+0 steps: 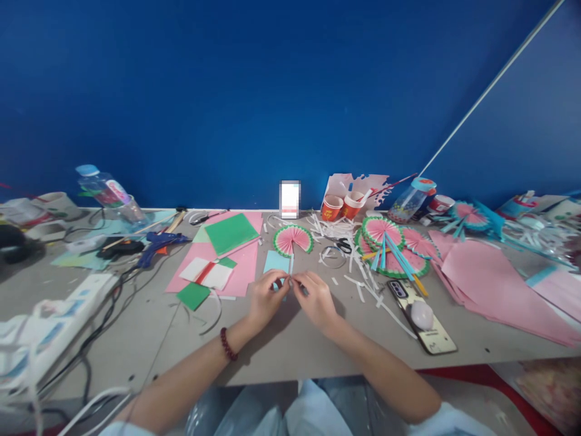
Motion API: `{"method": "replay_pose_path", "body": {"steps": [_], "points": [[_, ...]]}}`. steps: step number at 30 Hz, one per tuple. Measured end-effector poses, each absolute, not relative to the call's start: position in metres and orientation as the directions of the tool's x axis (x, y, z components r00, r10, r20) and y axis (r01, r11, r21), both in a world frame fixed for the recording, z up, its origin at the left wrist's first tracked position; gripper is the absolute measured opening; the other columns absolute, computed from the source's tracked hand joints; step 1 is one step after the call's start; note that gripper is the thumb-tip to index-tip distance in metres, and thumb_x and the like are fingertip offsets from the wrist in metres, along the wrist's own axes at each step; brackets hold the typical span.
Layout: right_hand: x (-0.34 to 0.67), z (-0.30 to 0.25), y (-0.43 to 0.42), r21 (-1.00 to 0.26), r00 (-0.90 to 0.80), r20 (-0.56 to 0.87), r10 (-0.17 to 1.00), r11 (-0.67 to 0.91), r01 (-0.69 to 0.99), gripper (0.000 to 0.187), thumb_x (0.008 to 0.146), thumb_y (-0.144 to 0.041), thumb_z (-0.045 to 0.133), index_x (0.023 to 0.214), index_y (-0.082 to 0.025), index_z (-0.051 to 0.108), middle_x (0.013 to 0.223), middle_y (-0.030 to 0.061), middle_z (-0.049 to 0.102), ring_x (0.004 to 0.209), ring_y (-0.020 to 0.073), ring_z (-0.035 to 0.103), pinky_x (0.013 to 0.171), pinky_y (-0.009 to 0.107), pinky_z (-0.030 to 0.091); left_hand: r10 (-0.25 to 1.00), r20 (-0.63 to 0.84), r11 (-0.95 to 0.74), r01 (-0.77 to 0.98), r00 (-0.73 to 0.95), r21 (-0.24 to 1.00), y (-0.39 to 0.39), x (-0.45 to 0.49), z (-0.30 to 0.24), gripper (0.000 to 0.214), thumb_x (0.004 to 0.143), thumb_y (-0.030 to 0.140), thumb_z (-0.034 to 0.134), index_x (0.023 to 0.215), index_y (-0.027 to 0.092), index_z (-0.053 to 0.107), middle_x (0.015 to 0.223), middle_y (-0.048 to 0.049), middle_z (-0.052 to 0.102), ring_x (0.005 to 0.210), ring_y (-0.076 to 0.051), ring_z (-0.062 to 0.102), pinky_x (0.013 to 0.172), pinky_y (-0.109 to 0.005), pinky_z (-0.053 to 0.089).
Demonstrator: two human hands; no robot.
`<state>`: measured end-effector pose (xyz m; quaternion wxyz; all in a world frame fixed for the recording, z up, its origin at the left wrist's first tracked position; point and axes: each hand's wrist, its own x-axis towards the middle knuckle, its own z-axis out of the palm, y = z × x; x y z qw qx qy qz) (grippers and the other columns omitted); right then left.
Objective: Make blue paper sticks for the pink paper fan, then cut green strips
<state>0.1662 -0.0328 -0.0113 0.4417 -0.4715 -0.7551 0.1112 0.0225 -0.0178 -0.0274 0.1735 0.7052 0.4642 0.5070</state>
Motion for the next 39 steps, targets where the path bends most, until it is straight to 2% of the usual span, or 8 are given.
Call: {"method": "replay_pose_path", "body": {"steps": [9, 16, 22, 30, 39], "points": [[0.165, -0.004, -0.033, -0.791, -0.084, 0.403, 0.911, 0.393, 0.469, 0.017, 0.083, -0.024, 0.05, 0.081, -0.02, 0.066, 0.074, 0.0053, 0.065, 0.067, 0.0166, 0.059, 0.063, 0.027, 0.049, 0.839, 0.542, -0.495, 0.497, 0.059, 0.713, -0.009, 0.016, -0.025, 0.017, 0.083, 0.032, 0.053, 0.081, 0.02, 0.065, 0.078, -0.002, 0.067, 0.06, -0.011, 0.057, 0.052, -0.021, 0.043], [0.165, -0.011, -0.027, -0.961, 0.009, 0.172, 0.985, 0.166, 0.22, 0.021, 0.079, -0.033, 0.055, 0.087, -0.018, 0.068, 0.083, 0.0069, 0.066, 0.061, 0.0164, 0.062, 0.056, 0.028, 0.055, 0.844, 0.516, -0.521, 0.456, 0.147, 0.721, -0.012, 0.014, -0.025, 0.022, 0.087, 0.033, 0.051, 0.092, 0.022, 0.068, 0.094, -0.0051, 0.07, 0.08, -0.016, 0.065, 0.057, -0.022, 0.048], [0.163, -0.014, -0.026, -0.986, 0.018, 0.101, 0.995, 0.098, 0.133, 0.023, 0.076, -0.035, 0.057, 0.088, -0.019, 0.07, 0.084, 0.0066, 0.069, 0.067, 0.0192, 0.065, 0.064, 0.032, 0.057, 0.851, 0.51, -0.501, 0.482, 0.124, 0.719, -0.012, 0.015, -0.026, 0.024, 0.087, 0.035, 0.05, 0.092, 0.022, 0.069, 0.096, -0.0065, 0.071, 0.082, -0.017, 0.066, 0.056, -0.023, 0.049], [0.164, -0.012, -0.023, -0.99, -0.001, 0.048, 0.999, 0.047, 0.133, 0.022, 0.073, -0.032, 0.057, 0.083, -0.019, 0.072, 0.071, 0.0029, 0.068, 0.066, 0.0195, 0.063, 0.067, 0.032, 0.054, 0.855, 0.504, -0.494, 0.492, 0.125, 0.716, -0.011, 0.015, -0.03, 0.022, 0.085, 0.034, 0.052, 0.09, 0.022, 0.069, 0.096, -0.0058, 0.071, 0.083, -0.018, 0.066, 0.056, -0.024, 0.05], [0.164, -0.011, -0.025, -0.984, 0.026, 0.114, 0.993, 0.109, 0.143, 0.019, 0.073, -0.03, 0.058, 0.078, -0.019, 0.072, 0.083, 0.0058, 0.068, 0.063, 0.0166, 0.062, 0.063, 0.029, 0.051, 0.829, 0.553, -0.512, 0.501, 0.077, 0.698, -0.009, 0.016, -0.034, 0.019, 0.083, 0.031, 0.054, 0.084, 0.021, 0.07, 0.092, -0.0058, 0.071, 0.078, -0.017, 0.067, 0.053, -0.023, 0.049]]}}
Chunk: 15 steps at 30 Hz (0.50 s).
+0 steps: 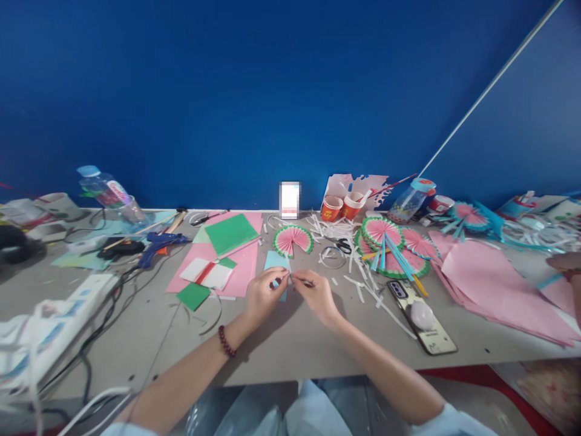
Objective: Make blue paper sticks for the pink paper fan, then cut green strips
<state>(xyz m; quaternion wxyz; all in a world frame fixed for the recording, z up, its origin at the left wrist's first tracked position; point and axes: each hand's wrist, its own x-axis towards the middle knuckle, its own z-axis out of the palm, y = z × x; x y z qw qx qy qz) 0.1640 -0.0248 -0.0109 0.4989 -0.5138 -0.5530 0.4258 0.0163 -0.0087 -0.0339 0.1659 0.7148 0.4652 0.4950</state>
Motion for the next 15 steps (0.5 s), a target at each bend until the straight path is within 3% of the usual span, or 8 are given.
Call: {"method": "replay_pose_path", "body": {"steps": [7, 11, 15], "points": [[0.162, -0.0114, -0.0275, -0.937, 0.017, 0.27, 0.963, 0.259, 0.237, 0.017, 0.076, -0.025, 0.057, 0.076, -0.021, 0.073, 0.077, 0.0055, 0.068, 0.072, 0.0173, 0.062, 0.067, 0.027, 0.05, 0.757, 0.64, -0.603, 0.514, 0.129, 0.61, -0.0107, 0.0165, -0.0319, 0.014, 0.084, 0.024, 0.053, 0.087, 0.02, 0.066, 0.089, -0.0048, 0.071, 0.077, -0.014, 0.066, 0.058, -0.021, 0.049], [0.161, -0.0102, -0.029, -0.919, 0.02, 0.313, 0.949, 0.298, 0.26, 0.016, 0.077, -0.024, 0.057, 0.077, -0.02, 0.073, 0.075, 0.0053, 0.067, 0.07, 0.0164, 0.062, 0.064, 0.026, 0.049, 0.665, 0.725, -0.685, 0.531, 0.176, 0.499, -0.0083, 0.0165, -0.0321, 0.01, 0.084, 0.02, 0.053, 0.085, 0.02, 0.064, 0.083, -0.0031, 0.07, 0.071, -0.012, 0.064, 0.059, -0.02, 0.048], [0.1617, -0.01, -0.0279, -0.919, 0.02, 0.32, 0.947, 0.305, 0.251, 0.016, 0.076, -0.024, 0.057, 0.076, -0.019, 0.073, 0.074, 0.0055, 0.068, 0.07, 0.0163, 0.062, 0.064, 0.025, 0.049, 0.664, 0.724, -0.689, 0.529, 0.188, 0.495, -0.0062, 0.0154, -0.0297, 0.009, 0.084, 0.019, 0.053, 0.084, 0.019, 0.062, 0.081, -0.0024, 0.068, 0.069, -0.011, 0.062, 0.058, -0.019, 0.047]]}}
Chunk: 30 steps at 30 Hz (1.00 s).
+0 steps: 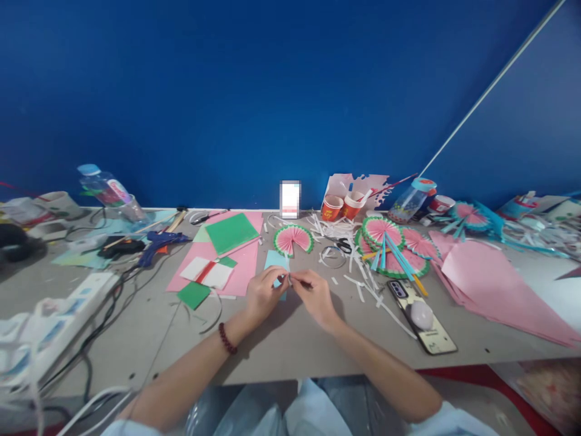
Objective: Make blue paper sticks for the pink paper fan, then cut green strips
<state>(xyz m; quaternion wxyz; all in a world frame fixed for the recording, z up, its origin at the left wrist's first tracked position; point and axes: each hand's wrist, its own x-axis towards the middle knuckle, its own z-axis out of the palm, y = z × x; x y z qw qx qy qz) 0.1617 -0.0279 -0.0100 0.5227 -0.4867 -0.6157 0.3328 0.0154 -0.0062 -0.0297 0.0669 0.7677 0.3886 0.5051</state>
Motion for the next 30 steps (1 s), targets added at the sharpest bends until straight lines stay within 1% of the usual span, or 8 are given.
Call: {"method": "replay_pose_path", "body": {"steps": [5, 8, 11, 15, 19, 23, 26, 30], "points": [[0.162, -0.013, -0.026, -0.952, 0.037, 0.251, 0.967, 0.24, 0.19, 0.014, 0.074, -0.025, 0.059, 0.075, -0.019, 0.072, 0.076, 0.0051, 0.069, 0.071, 0.0175, 0.064, 0.064, 0.026, 0.05, 0.744, 0.653, -0.616, 0.525, 0.142, 0.588, -0.005, 0.011, -0.021, 0.011, 0.084, 0.023, 0.052, 0.08, 0.018, 0.061, 0.079, -0.0027, 0.067, 0.068, -0.011, 0.061, 0.054, -0.019, 0.046], [0.161, -0.014, -0.025, -0.979, 0.046, 0.181, 0.982, 0.176, 0.106, 0.014, 0.073, -0.027, 0.06, 0.075, -0.019, 0.072, 0.076, 0.0047, 0.068, 0.068, 0.0174, 0.065, 0.063, 0.027, 0.052, 0.778, 0.614, -0.581, 0.525, 0.133, 0.622, -0.005, 0.009, -0.016, 0.014, 0.085, 0.025, 0.051, 0.081, 0.018, 0.063, 0.082, -0.0035, 0.068, 0.069, -0.012, 0.062, 0.055, -0.02, 0.047], [0.161, -0.016, -0.024, -0.995, 0.046, 0.103, 0.994, 0.103, 0.015, 0.016, 0.071, -0.029, 0.062, 0.077, -0.018, 0.071, 0.078, 0.0047, 0.068, 0.064, 0.0168, 0.065, 0.063, 0.028, 0.053, 0.779, 0.604, -0.594, 0.511, 0.17, 0.622, -0.005, 0.008, -0.016, 0.016, 0.086, 0.026, 0.051, 0.089, 0.019, 0.065, 0.093, -0.0056, 0.069, 0.079, -0.014, 0.065, 0.059, -0.021, 0.05], [0.163, -0.017, -0.023, -0.996, 0.052, 0.086, 0.995, 0.086, 0.001, 0.016, 0.071, -0.029, 0.063, 0.078, -0.017, 0.071, 0.078, 0.0047, 0.068, 0.066, 0.0169, 0.065, 0.067, 0.029, 0.053, 0.77, 0.608, -0.607, 0.519, 0.196, 0.602, -0.007, 0.008, -0.021, 0.019, 0.085, 0.028, 0.054, 0.098, 0.021, 0.066, 0.104, -0.0069, 0.069, 0.092, -0.018, 0.065, 0.065, -0.025, 0.054], [0.163, -0.016, -0.023, -0.991, 0.041, 0.127, 0.991, 0.125, 0.035, 0.015, 0.073, -0.028, 0.062, 0.079, -0.018, 0.071, 0.08, 0.0052, 0.068, 0.068, 0.0169, 0.065, 0.066, 0.028, 0.053, 0.786, 0.594, -0.591, 0.485, 0.168, 0.644, -0.008, 0.01, -0.026, 0.018, 0.085, 0.028, 0.054, 0.094, 0.022, 0.069, 0.104, -0.0067, 0.069, 0.095, -0.02, 0.065, 0.066, -0.027, 0.055], [0.163, -0.014, -0.026, -0.953, 0.045, 0.264, 0.963, 0.254, 0.167, 0.014, 0.076, -0.023, 0.058, 0.079, -0.019, 0.072, 0.079, 0.0052, 0.068, 0.072, 0.0165, 0.063, 0.066, 0.026, 0.05, 0.806, 0.583, -0.559, 0.447, 0.098, 0.698, -0.01, 0.015, -0.027, 0.016, 0.084, 0.029, 0.056, 0.087, 0.021, 0.069, 0.099, -0.0068, 0.07, 0.087, -0.019, 0.067, 0.059, -0.025, 0.053], [0.162, -0.013, -0.027, -0.918, 0.032, 0.343, 0.939, 0.328, 0.222, 0.016, 0.078, -0.019, 0.057, 0.082, -0.02, 0.073, 0.08, 0.0049, 0.067, 0.074, 0.016, 0.063, 0.068, 0.025, 0.049, 0.809, 0.585, -0.548, 0.439, 0.063, 0.712, -0.011, 0.017, -0.027, 0.015, 0.083, 0.029, 0.056, 0.083, 0.02, 0.068, 0.096, -0.007, 0.071, 0.082, -0.018, 0.068, 0.056, -0.024, 0.052], [0.16, -0.011, -0.03, -0.898, 0.025, 0.383, 0.923, 0.366, 0.245, 0.017, 0.079, -0.018, 0.056, 0.083, -0.021, 0.073, 0.079, 0.0047, 0.067, 0.075, 0.0159, 0.063, 0.068, 0.025, 0.049, 0.8, 0.598, -0.55, 0.449, 0.043, 0.704, -0.012, 0.018, -0.027, 0.012, 0.081, 0.027, 0.057, 0.081, 0.02, 0.067, 0.094, -0.0073, 0.071, 0.08, -0.017, 0.067, 0.055, -0.023, 0.051]]}}
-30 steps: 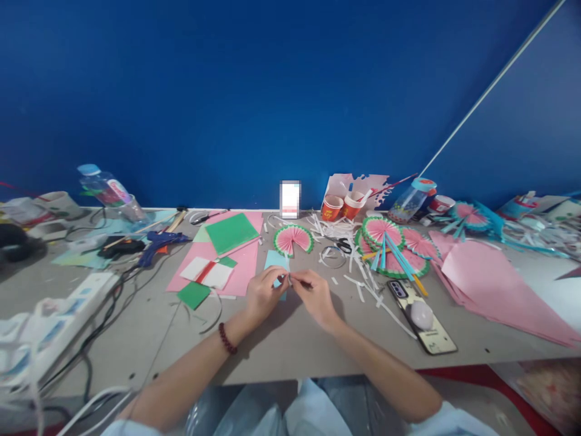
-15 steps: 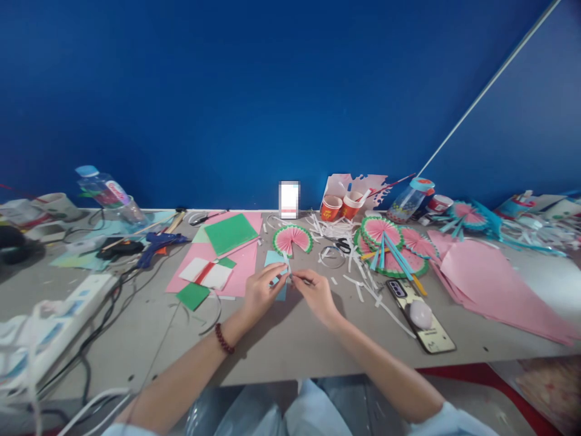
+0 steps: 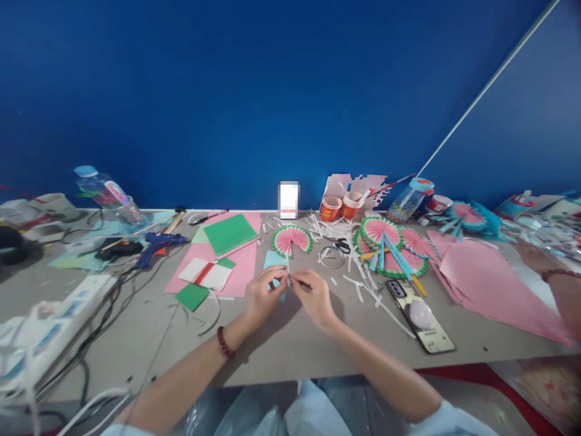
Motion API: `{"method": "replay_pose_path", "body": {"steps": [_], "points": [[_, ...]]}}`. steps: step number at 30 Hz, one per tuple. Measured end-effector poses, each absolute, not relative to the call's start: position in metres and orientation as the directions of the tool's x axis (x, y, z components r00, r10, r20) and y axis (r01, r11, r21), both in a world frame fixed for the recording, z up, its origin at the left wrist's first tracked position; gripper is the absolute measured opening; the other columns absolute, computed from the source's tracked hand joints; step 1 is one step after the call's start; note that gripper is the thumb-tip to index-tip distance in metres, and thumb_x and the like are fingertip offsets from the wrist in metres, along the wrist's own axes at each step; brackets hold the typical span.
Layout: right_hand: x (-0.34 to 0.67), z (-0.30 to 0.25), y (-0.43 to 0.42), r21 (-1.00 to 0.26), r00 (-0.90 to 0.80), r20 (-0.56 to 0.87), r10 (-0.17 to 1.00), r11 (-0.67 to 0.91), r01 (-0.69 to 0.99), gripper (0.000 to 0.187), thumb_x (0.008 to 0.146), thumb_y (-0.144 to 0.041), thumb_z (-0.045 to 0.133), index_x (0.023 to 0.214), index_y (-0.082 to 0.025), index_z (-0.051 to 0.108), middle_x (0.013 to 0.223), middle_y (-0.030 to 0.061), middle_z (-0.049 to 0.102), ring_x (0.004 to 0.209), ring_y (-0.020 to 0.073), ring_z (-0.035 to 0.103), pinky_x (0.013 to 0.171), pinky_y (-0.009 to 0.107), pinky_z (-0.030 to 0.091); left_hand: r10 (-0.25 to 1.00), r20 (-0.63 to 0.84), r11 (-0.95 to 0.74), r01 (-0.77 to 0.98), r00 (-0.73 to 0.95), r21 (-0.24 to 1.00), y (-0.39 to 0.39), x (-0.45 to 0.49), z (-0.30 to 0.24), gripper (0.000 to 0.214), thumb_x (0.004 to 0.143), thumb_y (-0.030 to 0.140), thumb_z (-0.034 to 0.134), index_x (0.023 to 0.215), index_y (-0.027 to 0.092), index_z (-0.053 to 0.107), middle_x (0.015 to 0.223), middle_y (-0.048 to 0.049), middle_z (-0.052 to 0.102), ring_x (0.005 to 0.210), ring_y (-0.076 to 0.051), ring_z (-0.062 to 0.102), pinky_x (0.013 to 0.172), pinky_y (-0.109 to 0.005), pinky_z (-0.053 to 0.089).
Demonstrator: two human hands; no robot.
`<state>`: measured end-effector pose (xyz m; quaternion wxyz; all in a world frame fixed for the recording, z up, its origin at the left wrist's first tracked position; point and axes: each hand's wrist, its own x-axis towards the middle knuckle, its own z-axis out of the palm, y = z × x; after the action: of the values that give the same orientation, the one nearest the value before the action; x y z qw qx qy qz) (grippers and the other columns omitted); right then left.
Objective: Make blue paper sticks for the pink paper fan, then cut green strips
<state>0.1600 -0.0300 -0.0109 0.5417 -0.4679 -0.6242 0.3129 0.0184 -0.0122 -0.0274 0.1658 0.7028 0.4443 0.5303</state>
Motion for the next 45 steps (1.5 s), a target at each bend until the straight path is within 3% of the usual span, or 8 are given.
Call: {"method": "replay_pose_path", "body": {"steps": [6, 16, 31, 45], "points": [[0.156, -0.007, -0.033, -0.887, 0.028, 0.401, 0.916, 0.381, 0.26, 0.017, 0.079, -0.017, 0.056, 0.079, -0.02, 0.072, 0.076, 0.0047, 0.066, 0.072, 0.0153, 0.062, 0.067, 0.024, 0.049, 0.795, 0.606, -0.544, 0.465, 0.02, 0.699, -0.011, 0.019, -0.03, 0.011, 0.081, 0.028, 0.058, 0.079, 0.019, 0.065, 0.091, -0.0063, 0.07, 0.079, -0.016, 0.067, 0.053, -0.022, 0.049], [0.161, -0.014, -0.028, -0.952, 0.066, 0.268, 0.961, 0.253, 0.169, 0.017, 0.079, -0.025, 0.057, 0.082, -0.019, 0.072, 0.08, 0.0054, 0.067, 0.073, 0.0169, 0.064, 0.067, 0.027, 0.051, 0.834, 0.547, -0.519, 0.448, 0.075, 0.728, -0.011, 0.017, -0.025, 0.019, 0.085, 0.031, 0.054, 0.089, 0.021, 0.069, 0.098, -0.0065, 0.071, 0.086, -0.019, 0.066, 0.057, -0.025, 0.052], [0.158, -0.005, -0.032, -0.838, 0.02, 0.455, 0.89, 0.421, 0.349, 0.019, 0.082, -0.019, 0.052, 0.083, -0.02, 0.072, 0.079, 0.0054, 0.067, 0.075, 0.017, 0.062, 0.07, 0.027, 0.048, 0.827, 0.558, -0.522, 0.464, 0.07, 0.716, -0.014, 0.02, -0.023, 0.012, 0.083, 0.028, 0.054, 0.081, 0.02, 0.062, 0.085, -0.0029, 0.067, 0.075, -0.013, 0.063, 0.056, -0.02, 0.046], [0.16, -0.01, -0.028, -0.936, 0.064, 0.295, 0.953, 0.275, 0.218, 0.016, 0.077, -0.025, 0.056, 0.08, -0.019, 0.07, 0.079, 0.0053, 0.067, 0.073, 0.0173, 0.063, 0.067, 0.028, 0.051, 0.86, 0.51, -0.475, 0.422, 0.034, 0.772, -0.009, 0.017, -0.014, 0.015, 0.083, 0.031, 0.053, 0.078, 0.019, 0.062, 0.08, -0.003, 0.065, 0.067, -0.013, 0.06, 0.053, -0.022, 0.044]]}}
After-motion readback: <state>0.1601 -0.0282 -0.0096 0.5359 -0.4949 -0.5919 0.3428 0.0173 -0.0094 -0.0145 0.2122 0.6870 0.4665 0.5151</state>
